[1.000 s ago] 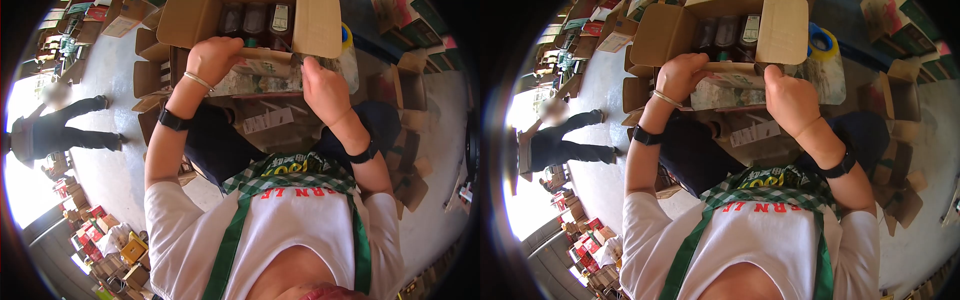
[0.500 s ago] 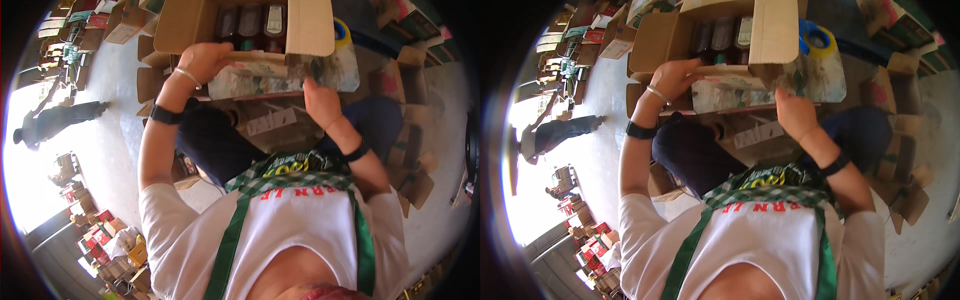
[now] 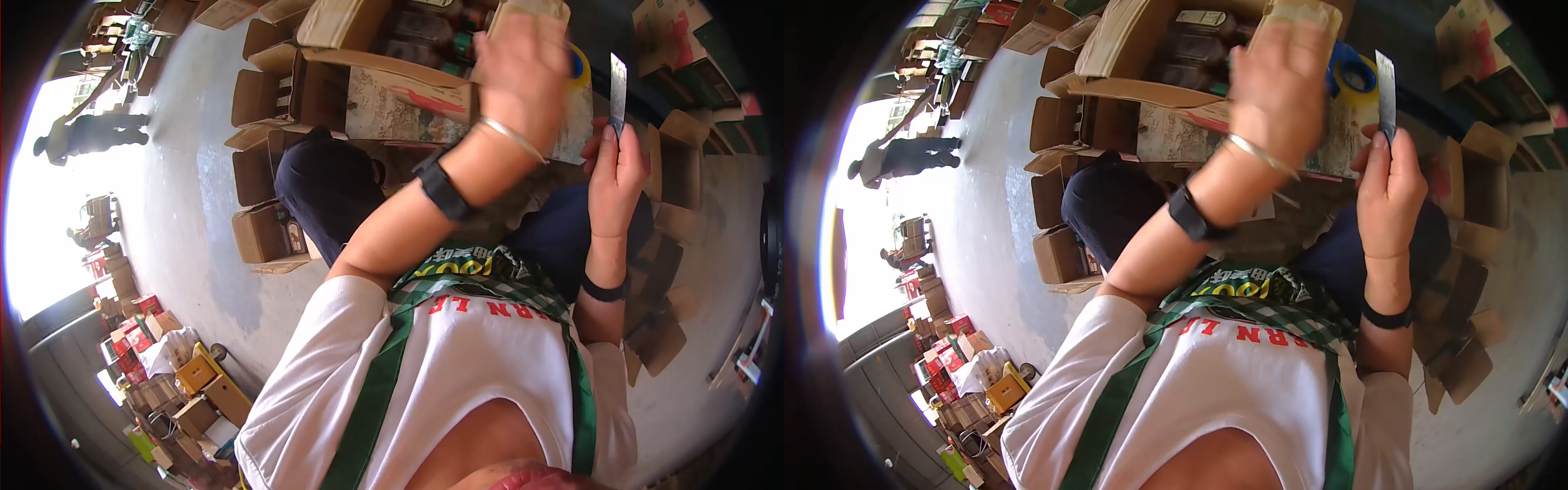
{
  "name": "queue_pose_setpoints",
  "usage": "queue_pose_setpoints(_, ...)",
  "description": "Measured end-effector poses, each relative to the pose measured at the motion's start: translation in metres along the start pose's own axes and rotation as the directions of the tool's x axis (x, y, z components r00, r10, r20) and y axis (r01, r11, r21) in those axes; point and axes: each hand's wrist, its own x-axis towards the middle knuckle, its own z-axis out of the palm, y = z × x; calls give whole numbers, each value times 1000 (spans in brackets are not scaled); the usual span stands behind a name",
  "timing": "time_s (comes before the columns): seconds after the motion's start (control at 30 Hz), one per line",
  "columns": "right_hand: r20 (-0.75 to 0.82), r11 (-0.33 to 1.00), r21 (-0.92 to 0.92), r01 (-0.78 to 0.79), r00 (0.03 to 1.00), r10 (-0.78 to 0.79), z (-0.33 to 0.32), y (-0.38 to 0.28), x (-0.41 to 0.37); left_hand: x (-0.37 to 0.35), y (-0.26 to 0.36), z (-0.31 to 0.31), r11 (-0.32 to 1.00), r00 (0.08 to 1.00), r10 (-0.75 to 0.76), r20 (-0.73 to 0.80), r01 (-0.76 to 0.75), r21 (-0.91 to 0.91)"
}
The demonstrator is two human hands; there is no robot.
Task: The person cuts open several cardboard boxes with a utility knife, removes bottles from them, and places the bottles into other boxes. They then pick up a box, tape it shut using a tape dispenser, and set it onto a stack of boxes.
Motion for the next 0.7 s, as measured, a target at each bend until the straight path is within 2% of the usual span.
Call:
queue_pose_setpoints(0.03, 3, 999, 6, 54, 999, -54, 0, -6, 0, -3, 21, -22, 985, 997, 43, -56, -52, -163)
queue_pose_setpoints(0.07, 2, 994, 14, 108, 994, -108, 1, -10, 1, -4, 19, -52, 971, 988, 152, 14, -147, -188)
queue_pose_setpoints(0.13, -17, 994, 39, 107, 994, -106, 2, -17, -3, 7, -16, -85, 970, 968, 239, 76, -234, -68)
queue_pose_setpoints(0.2, 85, 985, -49, 166, 983, -162, 6, -19, -7, 22, -83, -87, 953, 955, 266, 129, -240, -185)
queue_pose_setpoints(0.27, 160, 967, -124, 222, 966, -201, 19, -22, -11, 27, -123, -93, 970, 906, 158, 392, -68, -233)
queue_pose_setpoints(0.3, 192, 936, -184, 300, 945, -265, 27, -16, -11, 22, -134, -84, 970, 911, 162, 379, -78, -229)
queue_pose_setpoints(0.33, 228, 895, -237, 379, 917, -328, 37, -11, -11, 12, -149, -70, 942, 837, 256, 483, -104, -320)
queue_pose_setpoints(0.37, 223, 890, -229, 395, 911, -347, 45, -9, -11, 1, -162, -58, 906, 744, 349, 570, -113, -408)
queue_pose_setpoints(0.4, 247, 875, -250, 414, 901, -356, 52, -8, -11, -10, -167, -50, 918, 775, 381, 505, -248, -311)
queue_pose_setpoints(0.47, 263, 861, -273, 428, 895, -361, 63, -4, -10, -17, -161, -49, 950, 816, 280, 506, -158, -271)
queue_pose_setpoints(0.5, 270, 847, -300, 440, 890, -367, 67, -2, -10, -18, -161, -47, 946, 814, 291, 503, -167, -276)
queue_pose_setpoints(0.57, 289, 827, -332, 453, 884, -368, 70, -1, -12, -23, -160, -45, 944, 872, 281, 400, -176, -280)
queue_pose_setpoints(0.7, 291, 795, -392, 463, 882, -370, 70, -4, -14, -22, -157, -39, 947, 904, 273, 331, -190, -261)
